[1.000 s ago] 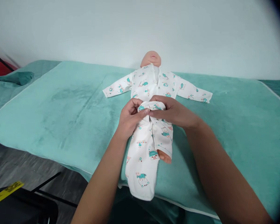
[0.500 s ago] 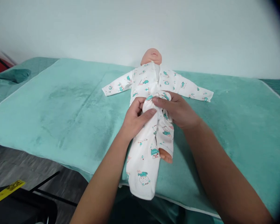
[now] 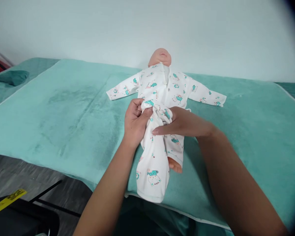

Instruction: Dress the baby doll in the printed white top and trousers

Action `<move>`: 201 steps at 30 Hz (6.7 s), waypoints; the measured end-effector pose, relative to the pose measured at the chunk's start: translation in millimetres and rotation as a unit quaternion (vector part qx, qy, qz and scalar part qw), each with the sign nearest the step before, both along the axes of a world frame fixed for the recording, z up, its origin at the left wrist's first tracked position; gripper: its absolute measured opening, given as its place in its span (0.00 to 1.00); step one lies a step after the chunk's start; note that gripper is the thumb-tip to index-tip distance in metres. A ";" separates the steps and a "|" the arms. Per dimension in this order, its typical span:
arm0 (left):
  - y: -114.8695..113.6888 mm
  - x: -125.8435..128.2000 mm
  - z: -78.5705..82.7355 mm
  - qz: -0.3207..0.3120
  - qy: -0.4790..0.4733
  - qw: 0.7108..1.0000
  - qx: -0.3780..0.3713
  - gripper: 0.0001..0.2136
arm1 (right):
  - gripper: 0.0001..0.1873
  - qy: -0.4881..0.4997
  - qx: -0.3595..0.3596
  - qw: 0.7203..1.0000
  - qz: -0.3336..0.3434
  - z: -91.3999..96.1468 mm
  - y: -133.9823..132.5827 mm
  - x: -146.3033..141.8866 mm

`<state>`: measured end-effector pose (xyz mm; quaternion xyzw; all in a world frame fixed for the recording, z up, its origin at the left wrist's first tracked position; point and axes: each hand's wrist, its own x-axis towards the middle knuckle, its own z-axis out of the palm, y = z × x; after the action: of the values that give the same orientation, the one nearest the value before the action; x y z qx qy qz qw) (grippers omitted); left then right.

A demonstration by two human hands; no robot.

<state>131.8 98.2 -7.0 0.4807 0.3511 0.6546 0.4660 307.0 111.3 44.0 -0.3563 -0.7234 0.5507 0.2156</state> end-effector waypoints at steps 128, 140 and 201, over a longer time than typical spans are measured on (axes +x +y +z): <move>-155.0 -1.0 13.0 0.031 0.124 0.938 -0.323 0.05 | 0.18 -0.145 0.154 0.963 0.168 15.7 -22.8 12.3; -131.9 -9.8 -2.9 0.041 0.065 0.963 -0.260 0.11 | 0.24 -0.114 0.104 0.977 0.145 12.4 -14.4 17.7; -28.6 -5.8 2.6 0.254 0.093 0.960 -0.078 0.28 | 0.11 -0.114 0.175 0.978 0.027 4.7 -19.1 1.8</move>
<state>126.1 69.6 -4.4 0.3965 0.5530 0.6749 0.2855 308.8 92.2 48.7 -0.3539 -0.8377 0.3769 0.1762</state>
